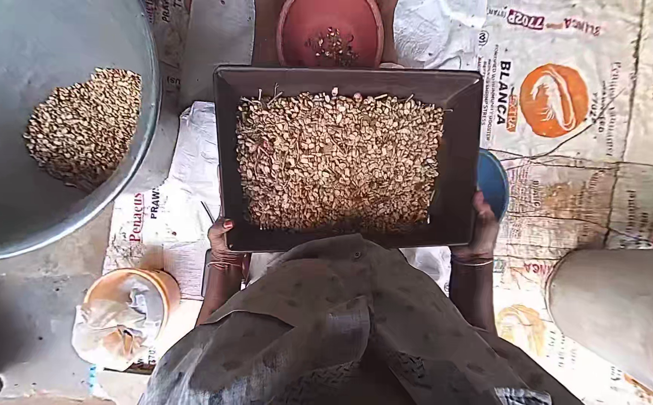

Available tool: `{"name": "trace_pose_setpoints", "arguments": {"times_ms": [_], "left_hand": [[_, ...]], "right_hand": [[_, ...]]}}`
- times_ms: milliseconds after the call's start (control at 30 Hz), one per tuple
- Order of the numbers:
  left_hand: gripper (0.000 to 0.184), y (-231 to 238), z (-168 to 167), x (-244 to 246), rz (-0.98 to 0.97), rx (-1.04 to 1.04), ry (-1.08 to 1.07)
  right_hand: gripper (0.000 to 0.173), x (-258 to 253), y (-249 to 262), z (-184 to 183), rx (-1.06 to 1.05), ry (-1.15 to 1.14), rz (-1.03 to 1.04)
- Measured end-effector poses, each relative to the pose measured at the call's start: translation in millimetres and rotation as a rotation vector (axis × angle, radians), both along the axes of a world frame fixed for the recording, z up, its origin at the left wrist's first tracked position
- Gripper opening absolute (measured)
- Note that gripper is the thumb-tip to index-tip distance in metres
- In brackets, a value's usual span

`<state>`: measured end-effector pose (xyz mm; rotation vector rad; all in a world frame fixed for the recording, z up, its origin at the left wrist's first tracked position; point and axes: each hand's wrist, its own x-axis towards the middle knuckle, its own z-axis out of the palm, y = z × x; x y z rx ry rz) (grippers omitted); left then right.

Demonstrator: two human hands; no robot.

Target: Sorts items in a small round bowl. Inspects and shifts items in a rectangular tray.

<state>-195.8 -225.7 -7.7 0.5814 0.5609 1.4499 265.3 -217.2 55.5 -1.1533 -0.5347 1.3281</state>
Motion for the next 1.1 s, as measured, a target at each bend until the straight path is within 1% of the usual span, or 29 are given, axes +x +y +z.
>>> {"name": "trace_pose_setpoints", "arguments": {"times_ms": [67, 100, 133, 167, 200, 233, 300, 333, 367, 400, 433, 500, 533, 567, 600, 633, 667, 700, 733, 767, 800, 833, 867, 900, 967, 1000, 1033, 1067, 1100], "left_hand": [[0.073, 12, 30, 29, -0.074, 0.022, 0.098], [0.078, 28, 40, 37, -0.091, 0.026, 0.164], [0.072, 51, 43, 39, -0.063, -0.003, 0.188], [0.048, 72, 37, 35, 0.021, -0.098, 0.144], [0.033, 84, 22, 20, 0.059, -0.137, 0.084], [0.026, 85, 1, -2, 0.059, -0.103, 0.030], [0.025, 60, -35, -40, 0.026, 0.039, -0.010], [0.021, 36, -38, -45, 0.043, 0.037, -0.009], [0.016, 13, -27, -35, 0.093, -0.034, -0.010], [0.012, -1, -2, -14, 0.165, -0.147, 0.001], [0.023, -9, 5, -2, 0.086, -0.073, -0.017], [0.069, 6, 24, 24, -0.082, 0.067, 0.040], [0.079, 22, 33, 34, -0.120, 0.096, 0.097], [0.076, 41, 37, 40, -0.094, 0.078, 0.122], [0.064, 63, 34, 37, -0.045, 0.020, 0.093], [0.043, 79, 24, 26, 0.019, -0.056, 0.039], [0.030, 86, 8, 7, 0.047, -0.074, -0.003], [0.026, 81, -10, -14, 0.052, -0.040, -0.021], [0.027, 69, -26, -32, 0.057, -0.004, -0.020], [0.027, 49, -36, -44, 0.068, 0.007, 0.003], [0.026, 26, -40, -46, 0.060, 0.011, 0.020], [0.027, 9, -36, -37, 0.039, 0.016, 0.016], [0.033, -2, -25, -22, -0.004, 0.028, 0.011], [0.045, -4, -7, -4, -0.034, 0.018, 0.043], [0.082, 15, 32, 29, -0.149, 0.061, 0.164], [0.083, 36, 40, 36, -0.154, 0.052, 0.195], [0.069, 57, 38, 36, -0.085, -0.025, 0.175], [0.044, 74, 29, 29, 0.025, -0.125, 0.128], [0.029, 84, 13, 11, 0.080, -0.141, 0.085]], "right_hand": [[0.039, 35, 34, -3, -0.028, 0.032, -0.015], [0.040, 44, 58, -4, -0.040, 0.012, -0.008], [0.038, 42, 80, -6, -0.030, 0.001, 0.000], [0.036, 31, 93, -9, -0.025, -0.024, 0.004], [0.040, 12, 94, -11, -0.016, -0.055, 0.039], [0.042, -10, 85, -11, -0.012, -0.099, 0.073], [0.038, -46, 42, -15, -0.019, -0.101, 0.055], [0.037, -50, 15, -15, -0.029, -0.058, 0.063], [0.037, -41, -2, -13, -0.024, -0.009, 0.071], [0.035, -27, -7, -10, -0.020, 0.025, 0.042], [0.035, -8, -4, -9, 0.002, 0.053, 0.030], [0.038, 34, 26, -16, 0.039, 0.079, 0.064], [0.037, 46, 47, -18, 0.027, 0.053, 0.067], [0.036, 45, 72, -16, 0.008, 0.021, 0.038], [0.035, 33, 91, -13, 0.011, 0.000, 0.027], [0.037, 16, 99, -12, 0.037, -0.012, 0.050], [0.038, -5, 94, -12, 0.039, -0.054, 0.070], [0.038, -26, 78, -11, 0.028, -0.098, 0.078], [0.038, -41, 54, -14, 0.010, -0.109, 0.088], [0.036, -48, 27, -17, -0.015, -0.073, 0.085], [0.035, -43, 6, -16, -0.020, -0.016, 0.097], [0.031, -30, -4, -14, -0.012, 0.015, 0.086], [0.029, -13, -4, -12, -0.005, 0.036, 0.047], [0.032, 6, 4, -12, 0.007, 0.059, 0.033], [0.040, 37, 41, -14, -0.017, 0.045, -0.005], [0.039, 39, 64, -12, -0.027, 0.026, -0.025], [0.038, 31, 81, -10, -0.026, 0.006, -0.008], [0.038, 12, 89, -6, -0.026, -0.033, 0.006], [0.038, -11, 87, -6, -0.024, -0.075, 0.022]]}}
